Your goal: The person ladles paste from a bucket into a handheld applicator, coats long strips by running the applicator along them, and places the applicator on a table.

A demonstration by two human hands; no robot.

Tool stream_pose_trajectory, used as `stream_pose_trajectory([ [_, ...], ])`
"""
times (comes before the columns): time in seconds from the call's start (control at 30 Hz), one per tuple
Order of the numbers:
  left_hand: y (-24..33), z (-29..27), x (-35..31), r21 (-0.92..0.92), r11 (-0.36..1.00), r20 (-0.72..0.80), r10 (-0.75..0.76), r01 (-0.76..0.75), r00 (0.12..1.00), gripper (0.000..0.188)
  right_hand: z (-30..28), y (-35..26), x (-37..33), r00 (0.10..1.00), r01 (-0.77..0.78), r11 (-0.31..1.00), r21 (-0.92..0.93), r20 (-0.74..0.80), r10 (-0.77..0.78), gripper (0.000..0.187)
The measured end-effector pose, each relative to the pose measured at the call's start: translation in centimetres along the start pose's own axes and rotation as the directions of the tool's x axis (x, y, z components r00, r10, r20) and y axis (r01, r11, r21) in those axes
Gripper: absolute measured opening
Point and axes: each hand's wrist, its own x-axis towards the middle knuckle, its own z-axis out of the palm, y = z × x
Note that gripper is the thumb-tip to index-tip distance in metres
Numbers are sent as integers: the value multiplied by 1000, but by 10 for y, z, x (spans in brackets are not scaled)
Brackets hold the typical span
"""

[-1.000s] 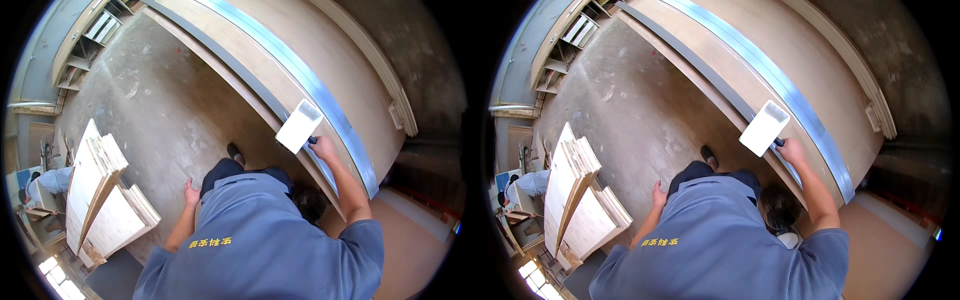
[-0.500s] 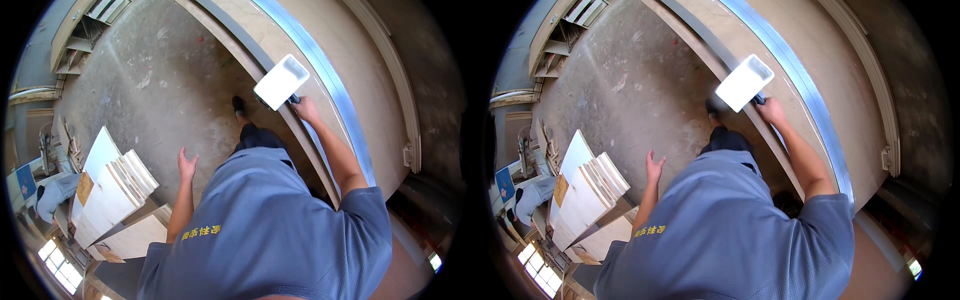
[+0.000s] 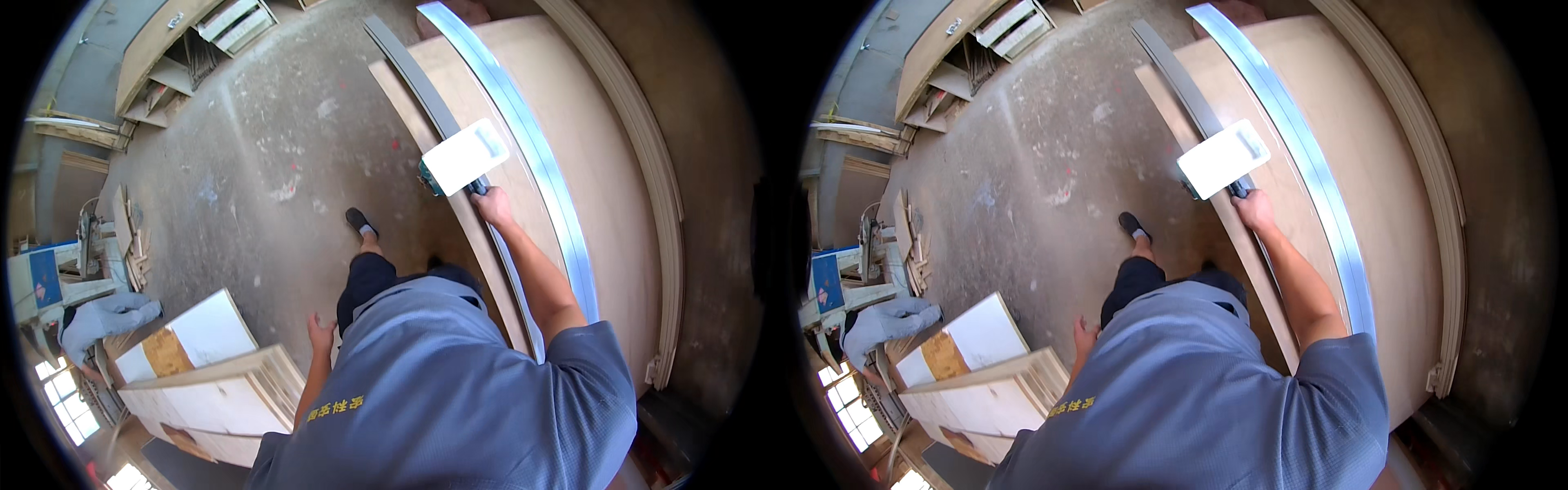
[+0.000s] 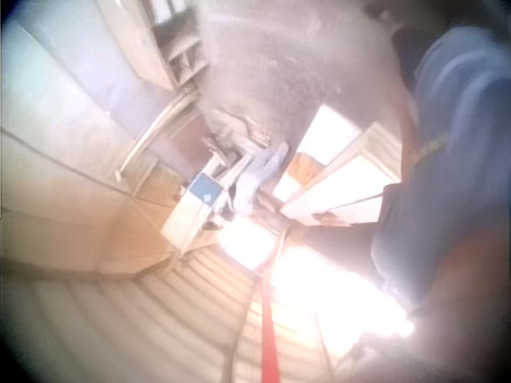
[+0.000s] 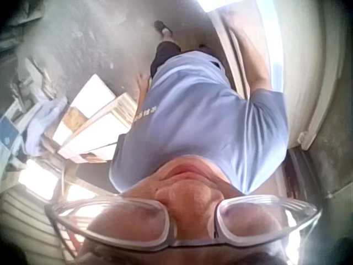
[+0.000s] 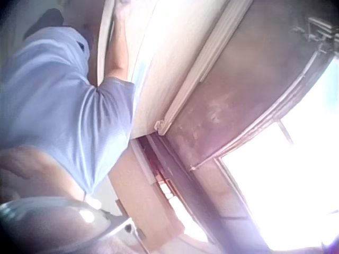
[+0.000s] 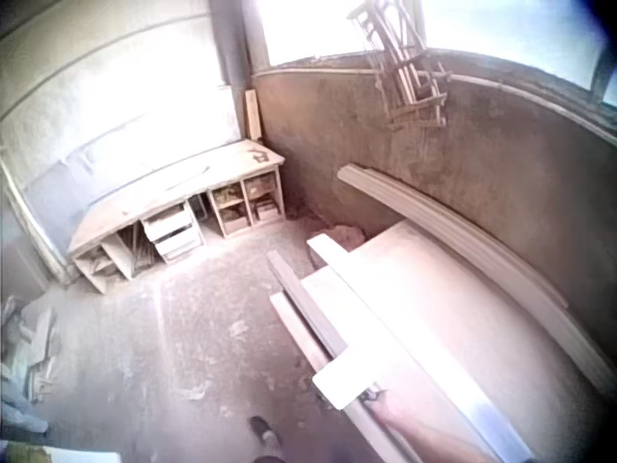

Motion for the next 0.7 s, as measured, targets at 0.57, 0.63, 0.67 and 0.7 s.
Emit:
stream_pose_trajectory([
  [0.57, 197, -141, 401, -194, 977, 66, 106, -91, 992, 71, 2, -228, 224, 995, -72, 947, 313, -44, 90, 34],
  [0.63, 247, -137, 421, -320, 947, 158, 93, -39, 983, 65, -2, -249, 230, 991, -60, 930, 361, -86, 98, 33],
  [0.67, 276, -136, 426, -306, 952, 211, 78, -10, 974, 62, 6, -249, 235, 983, -33, 952, 304, -160, 85, 34],
  [0.7, 296, -134, 439, -265, 964, 216, 85, -26, 973, 59, 11, -257, 241, 980, -51, 941, 334, -162, 111, 35],
])
